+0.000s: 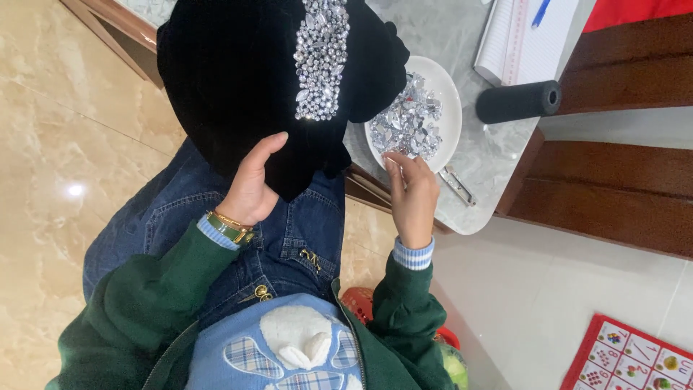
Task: Attaching individual silver sequins to a black velvet garment by hand using a needle and thread.
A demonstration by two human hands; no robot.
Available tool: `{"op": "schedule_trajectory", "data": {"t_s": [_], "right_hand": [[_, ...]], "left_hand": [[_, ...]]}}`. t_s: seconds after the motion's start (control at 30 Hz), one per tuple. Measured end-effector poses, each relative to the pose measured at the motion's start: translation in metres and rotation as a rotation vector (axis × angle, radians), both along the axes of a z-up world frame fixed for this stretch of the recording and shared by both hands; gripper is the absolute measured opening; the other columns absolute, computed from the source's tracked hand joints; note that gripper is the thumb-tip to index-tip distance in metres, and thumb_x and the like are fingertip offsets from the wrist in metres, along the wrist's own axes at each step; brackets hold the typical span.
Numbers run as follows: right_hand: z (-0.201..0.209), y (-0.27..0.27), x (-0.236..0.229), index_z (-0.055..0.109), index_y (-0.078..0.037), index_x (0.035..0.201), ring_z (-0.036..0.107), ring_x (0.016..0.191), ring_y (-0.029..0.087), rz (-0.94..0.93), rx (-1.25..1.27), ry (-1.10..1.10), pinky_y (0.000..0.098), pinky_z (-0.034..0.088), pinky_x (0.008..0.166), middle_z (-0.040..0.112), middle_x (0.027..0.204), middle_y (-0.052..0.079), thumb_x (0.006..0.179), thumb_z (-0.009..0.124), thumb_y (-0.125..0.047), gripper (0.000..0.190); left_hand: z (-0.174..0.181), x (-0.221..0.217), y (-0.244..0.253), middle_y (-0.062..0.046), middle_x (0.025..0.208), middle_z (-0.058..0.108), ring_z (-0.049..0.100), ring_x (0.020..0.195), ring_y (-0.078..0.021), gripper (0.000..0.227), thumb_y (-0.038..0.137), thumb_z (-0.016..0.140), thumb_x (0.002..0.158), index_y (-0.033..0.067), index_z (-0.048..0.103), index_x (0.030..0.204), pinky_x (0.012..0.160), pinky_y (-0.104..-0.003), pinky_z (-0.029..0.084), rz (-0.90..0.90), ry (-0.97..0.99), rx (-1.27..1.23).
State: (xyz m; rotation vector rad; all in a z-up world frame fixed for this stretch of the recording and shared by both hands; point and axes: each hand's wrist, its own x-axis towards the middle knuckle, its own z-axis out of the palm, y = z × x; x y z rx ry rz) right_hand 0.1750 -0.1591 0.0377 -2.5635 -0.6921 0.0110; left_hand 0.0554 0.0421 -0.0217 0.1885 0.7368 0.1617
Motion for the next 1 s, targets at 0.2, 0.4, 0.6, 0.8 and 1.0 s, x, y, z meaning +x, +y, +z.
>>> {"op": "schedule_trajectory", "data": {"t_s": [0.2,0.4,0.6,0.8,1.0], "right_hand": [[-0.009,-0.005,-0.005,0.079,-0.015,0.104,0.051,0.067,0.021,-0.014,-0.009,-0.013,0.0364,0.050,0.071,0.043,0.067,0.002,0.095,0.077,-0.016,0.009],[-0.016,-0.004,-0.008,0.079,-0.012,0.100,0.048,0.062,0.020,0.007,0.053,-0.029,0.0337,0.049,0.068,0.042,0.064,0.002,0.092,0.079,-0.009,0.008],[-0.017,0.000,-0.020,0.079,-0.011,0.092,0.043,0.059,0.015,-0.009,0.138,-0.010,0.0295,0.045,0.064,0.037,0.060,-0.001,0.087,0.084,-0.008,0.008],[-0.018,0.003,-0.025,0.077,-0.010,0.087,0.041,0.060,0.013,-0.064,0.246,0.025,0.0284,0.046,0.066,0.033,0.059,-0.002,0.086,0.084,-0.006,0.008],[-0.026,0.006,-0.024,0.075,-0.009,0.089,0.040,0.062,0.012,-0.056,0.323,-0.009,0.0288,0.045,0.065,0.032,0.062,-0.001,0.090,0.081,-0.005,0.006]], "left_hand": [[0.000,0.000,-0.002,-0.017,0.096,0.075,0.073,0.088,-0.0272,0.019,0.017,0.080,0.082,0.0027,0.075,0.093,0.086,-0.043,0.061,0.023,0.010,0.003],[-0.009,0.001,-0.004,-0.017,0.092,0.074,0.072,0.085,-0.0269,0.016,0.014,0.081,0.080,0.0021,0.074,0.089,0.084,-0.044,0.062,0.049,0.020,-0.006],[-0.014,-0.005,-0.007,-0.017,0.089,0.073,0.070,0.081,-0.0263,0.015,0.011,0.082,0.079,0.0007,0.073,0.086,0.083,-0.045,0.062,0.042,0.029,-0.031],[-0.031,-0.008,-0.007,-0.018,0.092,0.073,0.071,0.085,-0.0258,0.020,0.011,0.083,0.078,0.0010,0.071,0.090,0.085,-0.044,0.061,0.017,0.045,-0.011],[-0.033,-0.011,-0.012,-0.016,0.099,0.072,0.068,0.090,-0.0229,0.028,0.015,0.084,0.080,-0.0009,0.072,0.100,0.087,-0.045,0.059,-0.012,0.047,0.052]]}}
